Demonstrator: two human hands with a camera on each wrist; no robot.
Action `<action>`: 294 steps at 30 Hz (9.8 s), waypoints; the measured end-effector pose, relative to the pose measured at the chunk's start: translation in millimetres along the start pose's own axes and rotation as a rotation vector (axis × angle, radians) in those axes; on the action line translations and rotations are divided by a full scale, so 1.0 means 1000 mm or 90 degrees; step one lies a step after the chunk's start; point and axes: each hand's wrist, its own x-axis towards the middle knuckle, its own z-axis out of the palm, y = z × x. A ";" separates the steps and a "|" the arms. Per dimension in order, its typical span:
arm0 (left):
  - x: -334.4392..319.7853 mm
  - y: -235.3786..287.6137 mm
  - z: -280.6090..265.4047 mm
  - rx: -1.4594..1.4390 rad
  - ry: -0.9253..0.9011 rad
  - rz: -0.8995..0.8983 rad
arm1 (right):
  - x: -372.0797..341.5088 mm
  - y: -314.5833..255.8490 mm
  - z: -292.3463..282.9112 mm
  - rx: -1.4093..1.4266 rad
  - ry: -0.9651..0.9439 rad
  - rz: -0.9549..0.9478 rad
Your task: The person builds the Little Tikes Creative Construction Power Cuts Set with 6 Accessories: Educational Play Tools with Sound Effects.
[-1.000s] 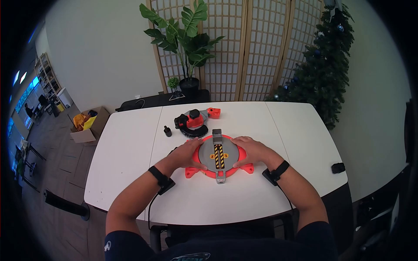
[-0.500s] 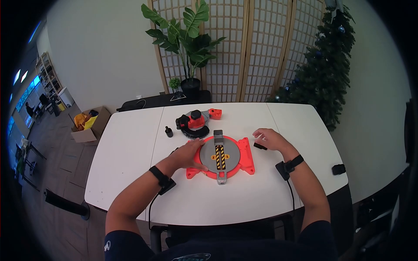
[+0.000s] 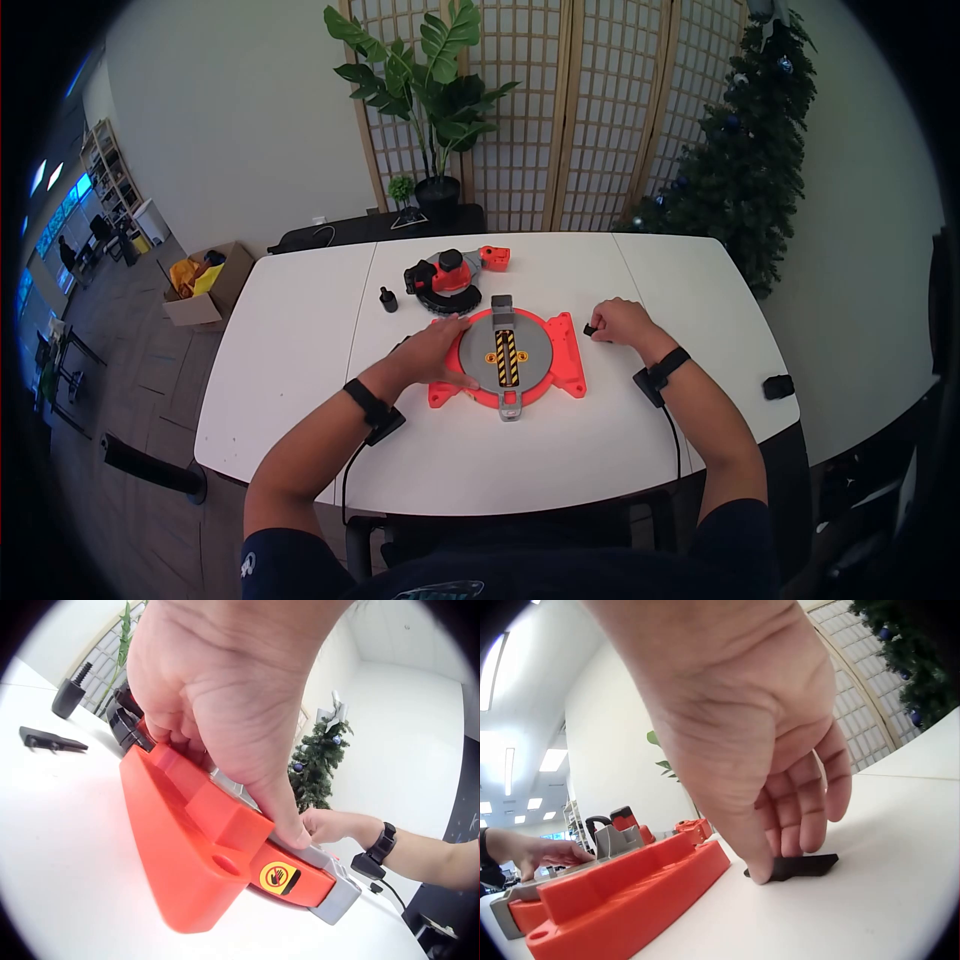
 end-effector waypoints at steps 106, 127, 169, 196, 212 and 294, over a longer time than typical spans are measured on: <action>-0.014 -0.021 -0.039 -0.569 0.055 0.110 | -0.029 -0.097 -0.027 0.188 0.084 -0.074; -0.019 0.023 -0.031 -0.077 0.112 0.062 | -0.038 -0.129 -0.030 0.659 -0.017 -0.076; -0.021 -0.009 -0.006 0.079 -0.051 -0.103 | -0.020 -0.090 -0.009 0.207 0.100 -0.099; -0.023 -0.006 -0.016 0.033 -0.086 -0.103 | -0.025 -0.094 -0.005 0.140 0.108 -0.135; -0.017 -0.016 -0.014 0.019 -0.110 -0.070 | -0.025 -0.092 -0.002 0.137 0.121 -0.154; -0.021 -0.008 0.000 0.022 -0.041 -0.082 | 0.004 -0.020 0.023 0.189 -0.053 -0.082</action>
